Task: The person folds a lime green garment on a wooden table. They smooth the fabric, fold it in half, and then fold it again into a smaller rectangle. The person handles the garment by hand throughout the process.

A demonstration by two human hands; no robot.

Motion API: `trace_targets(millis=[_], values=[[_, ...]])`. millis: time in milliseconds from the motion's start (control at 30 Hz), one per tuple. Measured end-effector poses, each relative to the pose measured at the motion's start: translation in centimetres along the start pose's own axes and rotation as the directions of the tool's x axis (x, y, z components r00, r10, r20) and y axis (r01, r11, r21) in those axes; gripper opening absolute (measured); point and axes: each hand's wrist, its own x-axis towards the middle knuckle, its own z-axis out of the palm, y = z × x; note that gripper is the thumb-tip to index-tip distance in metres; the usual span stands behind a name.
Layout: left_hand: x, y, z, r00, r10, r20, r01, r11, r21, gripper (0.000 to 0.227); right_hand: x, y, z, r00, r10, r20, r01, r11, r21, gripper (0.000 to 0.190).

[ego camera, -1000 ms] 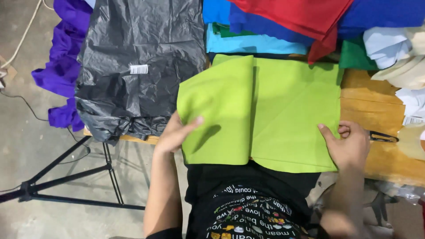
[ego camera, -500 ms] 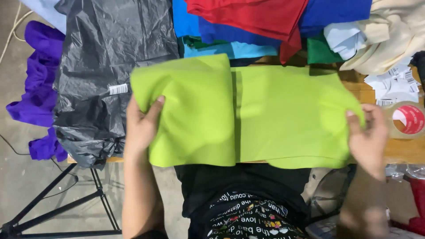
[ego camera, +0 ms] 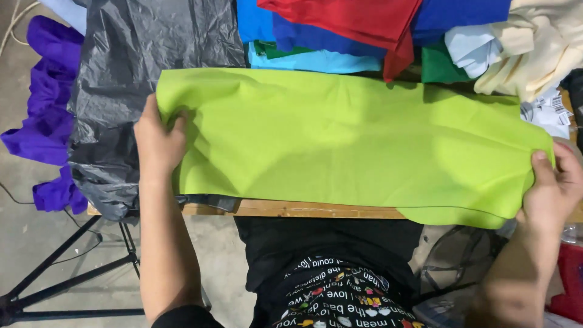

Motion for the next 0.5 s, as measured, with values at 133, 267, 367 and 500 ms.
trace_targets(millis=[133, 267, 367, 500], values=[[0.5, -2.3, -1.4, 0.989, -0.044, -0.141, 0.056, 0.995, 0.08, 0.037, 0.0, 0.2, 0.4, 0.988, 0.026, 0.154, -0.026, 1.0, 0.0, 0.03], [-0.2, -2.0, -1.4, 0.987, -0.137, -0.081, 0.15, 0.968, 0.2, 0.049, -0.8, -2.2, 2.0, 0.966, 0.119, 0.23, -0.073, 0.978, -0.197, 0.031], [-1.4, 1.1, 0.5, 0.989, -0.142, -0.051, 0.151, 0.924, 0.351, 0.077, -0.7, -0.7, 2.0, 0.969, 0.054, 0.242, 0.025, 0.949, -0.314, 0.034], [-4.4, 6.1, 4.5, 0.984, 0.152, -0.097, -0.107, 0.925, 0.364, 0.06, -0.9, -5.5, 2.6, 0.95, 0.229, 0.214, -0.131, 0.91, -0.394, 0.047]])
